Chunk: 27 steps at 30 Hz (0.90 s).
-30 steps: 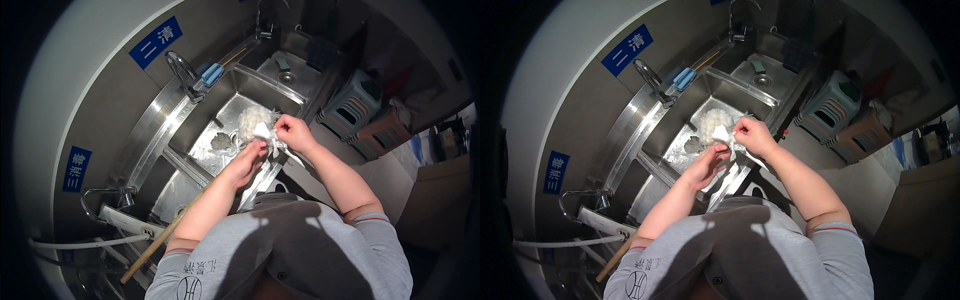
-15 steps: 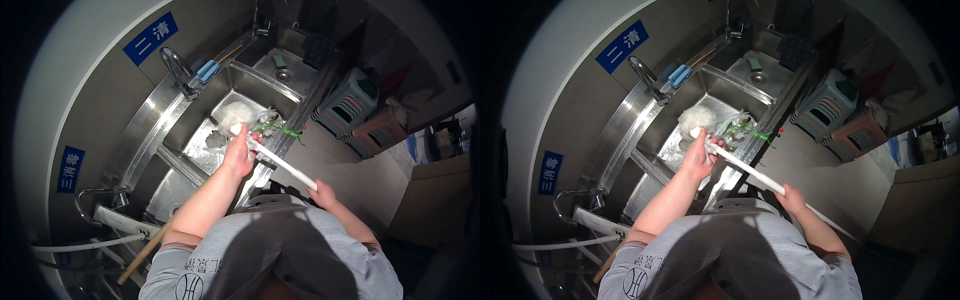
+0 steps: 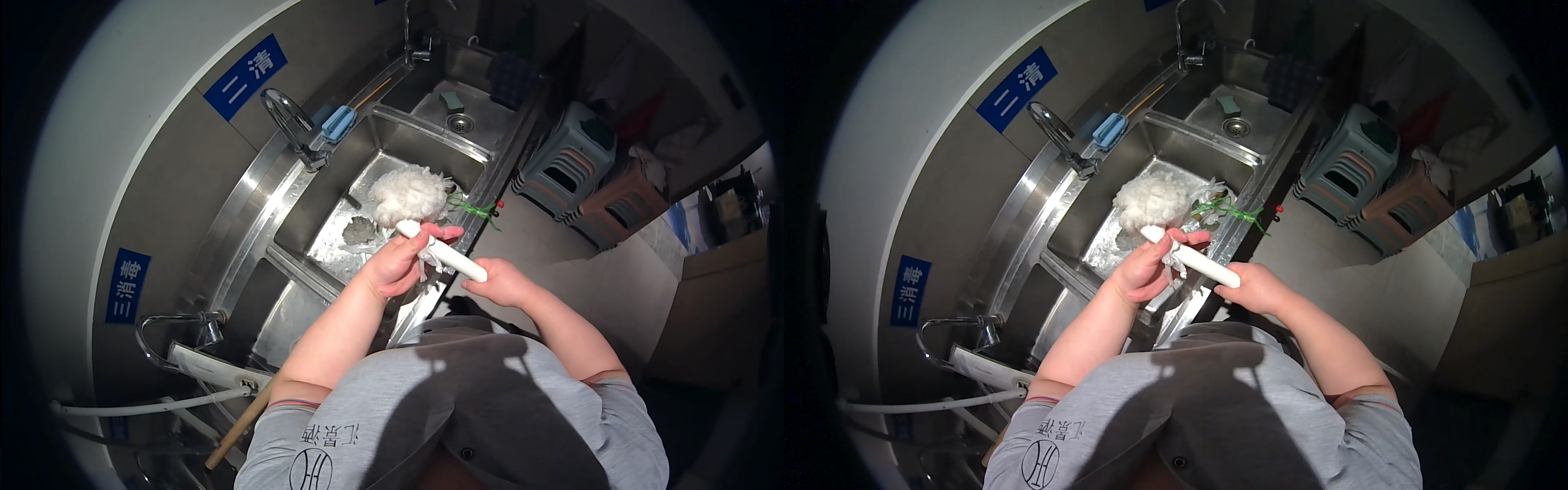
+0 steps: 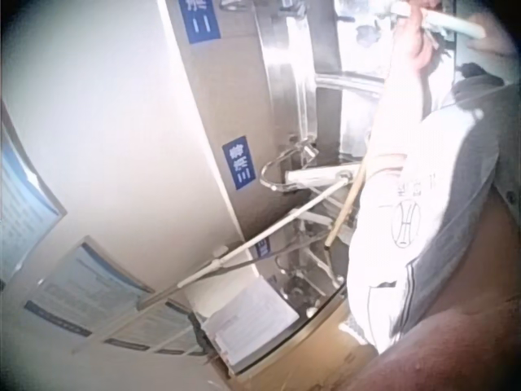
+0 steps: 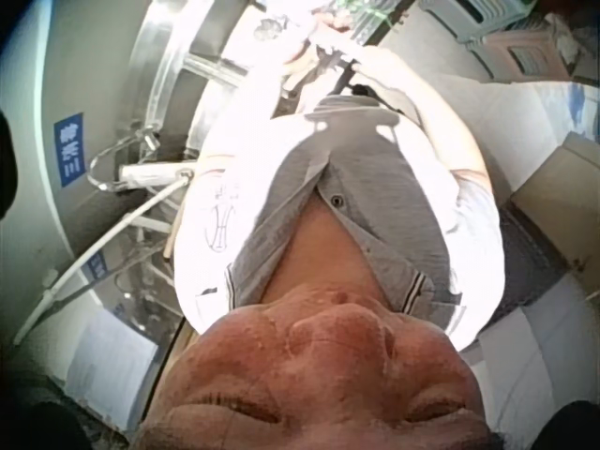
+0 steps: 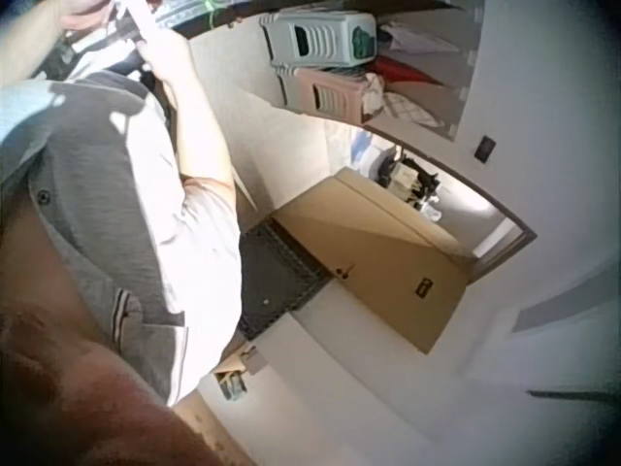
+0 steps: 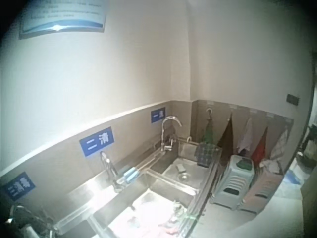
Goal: The person attaches a white fluffy mop head to a white plastic handle. They secure the connection by wrapping a green rubber band around the junction multiple times. The person then uses a white cloth to wipe the handle and the mop head.
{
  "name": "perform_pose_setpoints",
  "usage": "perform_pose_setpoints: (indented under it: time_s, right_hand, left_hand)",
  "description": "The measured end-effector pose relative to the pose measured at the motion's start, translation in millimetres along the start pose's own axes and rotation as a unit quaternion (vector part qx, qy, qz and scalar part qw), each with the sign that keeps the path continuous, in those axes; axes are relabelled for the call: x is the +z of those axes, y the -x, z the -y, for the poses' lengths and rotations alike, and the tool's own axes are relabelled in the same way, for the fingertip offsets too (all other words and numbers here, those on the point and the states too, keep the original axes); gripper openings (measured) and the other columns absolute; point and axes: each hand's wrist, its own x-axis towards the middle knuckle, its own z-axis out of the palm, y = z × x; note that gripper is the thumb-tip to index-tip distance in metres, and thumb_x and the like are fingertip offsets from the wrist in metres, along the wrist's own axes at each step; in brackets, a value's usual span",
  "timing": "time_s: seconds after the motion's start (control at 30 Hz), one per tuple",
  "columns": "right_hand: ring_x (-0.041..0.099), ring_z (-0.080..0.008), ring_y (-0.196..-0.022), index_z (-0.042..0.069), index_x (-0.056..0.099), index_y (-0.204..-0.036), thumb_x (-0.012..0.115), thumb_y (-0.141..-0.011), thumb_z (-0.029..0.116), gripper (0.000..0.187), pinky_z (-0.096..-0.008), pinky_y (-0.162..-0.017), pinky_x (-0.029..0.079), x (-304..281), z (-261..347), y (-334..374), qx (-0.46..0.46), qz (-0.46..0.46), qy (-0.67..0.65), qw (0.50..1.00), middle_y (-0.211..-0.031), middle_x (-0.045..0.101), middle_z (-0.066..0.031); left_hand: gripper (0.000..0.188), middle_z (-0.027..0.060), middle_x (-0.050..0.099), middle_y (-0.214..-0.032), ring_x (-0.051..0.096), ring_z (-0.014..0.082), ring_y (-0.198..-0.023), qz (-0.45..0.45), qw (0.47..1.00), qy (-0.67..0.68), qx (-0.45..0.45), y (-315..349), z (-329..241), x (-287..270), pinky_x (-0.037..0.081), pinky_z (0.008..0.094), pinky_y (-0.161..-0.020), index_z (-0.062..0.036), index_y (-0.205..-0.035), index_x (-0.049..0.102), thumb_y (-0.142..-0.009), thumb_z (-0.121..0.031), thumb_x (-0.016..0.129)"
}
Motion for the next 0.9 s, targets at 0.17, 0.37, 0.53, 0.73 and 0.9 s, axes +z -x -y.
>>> perform_pose_setpoints:
  time_s: [0.17, 0.37, 0.53, 0.73, 0.9]
  right_hand:
    - [0.060, -0.0295, -0.069, 0.005, 0.058, -0.085, 0.062, -0.074, 0.024, 0.022, -0.0365, -0.064, 0.047, 16, 12, 1, -0.008, -0.120, 0.140, 0.983, -0.073, 0.062, -0.0135]
    - [0.058, -0.0358, -0.071, 0.005, 0.056, -0.082, 0.061, -0.074, 0.023, 0.021, -0.0418, -0.063, 0.046, 7, 17, -5, -0.052, -0.142, 0.111, 0.982, -0.073, 0.060, -0.0166]
    - [0.057, -0.0375, -0.072, 0.005, 0.054, -0.081, 0.061, -0.074, 0.023, 0.021, -0.0443, -0.062, 0.046, 12, 21, -8, -0.048, -0.196, 0.147, 0.968, -0.074, 0.060, -0.0183]
    - [0.057, -0.0377, -0.070, 0.005, 0.053, -0.079, 0.063, -0.074, 0.023, 0.021, -0.0443, -0.061, 0.045, 31, 34, -12, -0.033, -0.204, 0.204, 0.957, -0.072, 0.059, -0.0179]
    - [0.056, -0.0385, -0.070, 0.004, 0.052, -0.078, 0.064, -0.073, 0.023, 0.022, -0.0453, -0.061, 0.045, 35, 29, -15, -0.051, -0.185, 0.180, 0.965, -0.072, 0.059, -0.0186]
  left_hand:
    - [0.035, 0.0133, 0.050, -0.120, 0.043, 0.0246, -0.115, -0.022, 0.998, -0.055, 0.018, 2, -5, 2, 0.034, 0.0383, -0.097, -0.0126, -0.108, 0.054, -0.087, -0.039, 0.048]
    - [0.050, 0.0075, 0.054, -0.114, 0.048, 0.0175, -0.105, -0.103, 0.989, -0.067, -0.085, 33, -28, -3, 0.037, 0.0320, -0.089, -0.0084, -0.117, 0.047, -0.085, -0.047, 0.048]
    - [0.070, 0.0132, 0.030, -0.135, 0.034, 0.0226, -0.120, -0.333, 0.875, -0.330, 0.121, 46, -83, 16, 0.028, 0.0403, -0.095, -0.0164, -0.136, 0.018, -0.082, -0.038, 0.056]
    - [0.067, 0.0116, 0.042, -0.121, 0.042, 0.0218, -0.111, -0.250, 0.909, -0.285, 0.174, 7, -80, 33, 0.038, 0.0370, -0.089, -0.0109, -0.130, 0.024, -0.078, -0.030, 0.063]
    - [0.041, 0.0061, 0.055, -0.101, 0.055, 0.0163, -0.090, -0.261, 0.890, -0.299, 0.226, 2, -57, 8, 0.047, 0.0307, -0.075, -0.0029, -0.114, 0.044, -0.079, -0.017, 0.059]
